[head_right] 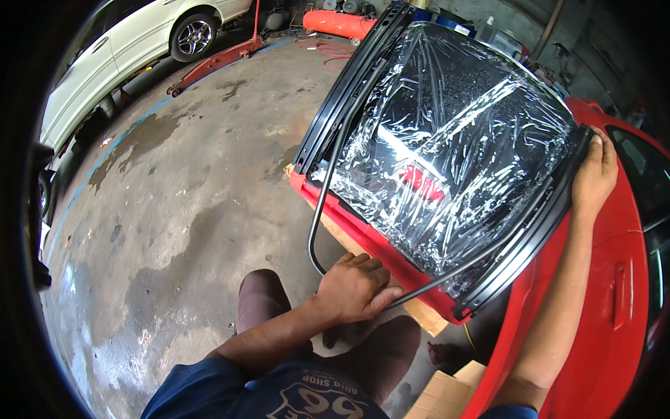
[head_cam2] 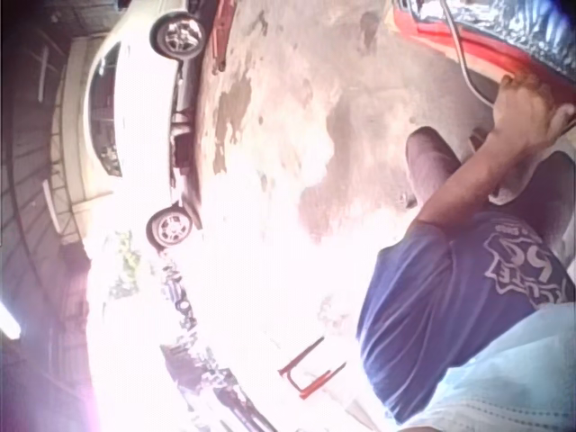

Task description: The person bends a black rubber weatherstrip using a rubber mallet and then fits it into the channel of a car window frame resting on a red car hood. The person repeatedly hammers and presses the strip to shape and seat it along the frame edges.

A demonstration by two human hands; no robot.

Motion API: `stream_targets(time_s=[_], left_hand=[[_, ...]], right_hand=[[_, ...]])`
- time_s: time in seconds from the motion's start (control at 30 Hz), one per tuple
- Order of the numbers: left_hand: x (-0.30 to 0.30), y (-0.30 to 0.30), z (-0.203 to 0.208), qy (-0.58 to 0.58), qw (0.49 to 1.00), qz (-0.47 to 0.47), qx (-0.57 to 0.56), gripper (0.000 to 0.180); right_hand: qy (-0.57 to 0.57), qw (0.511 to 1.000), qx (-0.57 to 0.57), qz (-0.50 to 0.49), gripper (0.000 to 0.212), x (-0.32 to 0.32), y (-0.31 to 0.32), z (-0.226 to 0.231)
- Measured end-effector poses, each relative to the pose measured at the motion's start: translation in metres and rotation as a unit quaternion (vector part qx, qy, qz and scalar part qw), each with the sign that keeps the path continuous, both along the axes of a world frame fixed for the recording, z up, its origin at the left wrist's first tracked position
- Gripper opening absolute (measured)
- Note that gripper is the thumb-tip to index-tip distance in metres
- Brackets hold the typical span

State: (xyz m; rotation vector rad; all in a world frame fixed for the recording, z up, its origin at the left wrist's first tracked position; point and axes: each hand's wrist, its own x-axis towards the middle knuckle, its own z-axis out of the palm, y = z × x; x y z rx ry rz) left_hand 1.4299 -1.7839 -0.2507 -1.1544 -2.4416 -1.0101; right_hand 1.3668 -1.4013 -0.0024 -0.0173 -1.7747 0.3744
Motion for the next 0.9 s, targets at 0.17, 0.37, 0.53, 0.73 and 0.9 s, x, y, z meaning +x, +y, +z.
stream_targets(time_s=[0.17, 0.37, 0.53, 0.73, 0.9], left_hand=[[0.001, -0.008, -0.005, 0.028, 0.995, -0.002, 0.092, 0.033], [-0.015, 0.003, -0.022, 0.083, 0.984, 0.015, 0.154, 0.034], [-0.016, 0.008, -0.027, 0.062, 0.983, 0.049, 0.166, 0.036], [0.001, 0.006, -0.005, 0.005, 0.997, 0.006, 0.082, 0.035], [0.024, 0.049, 0.020, 0.004, 0.998, -0.044, 0.039, 0.083]], right_hand=[[-0.009, 0.999, -0.029, -0.016, 0.030, 0.001, -0.004, 0.000], [0.010, 0.997, -0.068, 0.034, 0.030, 0.000, -0.005, -0.001], [0.008, 0.998, -0.058, 0.030, 0.032, 0.003, -0.012, -0.006], [0.017, 1.000, -0.025, 0.006, 0.032, 0.003, -0.018, -0.007], [0.033, 0.999, -0.040, -0.009, 0.032, -0.002, -0.013, -0.009]])
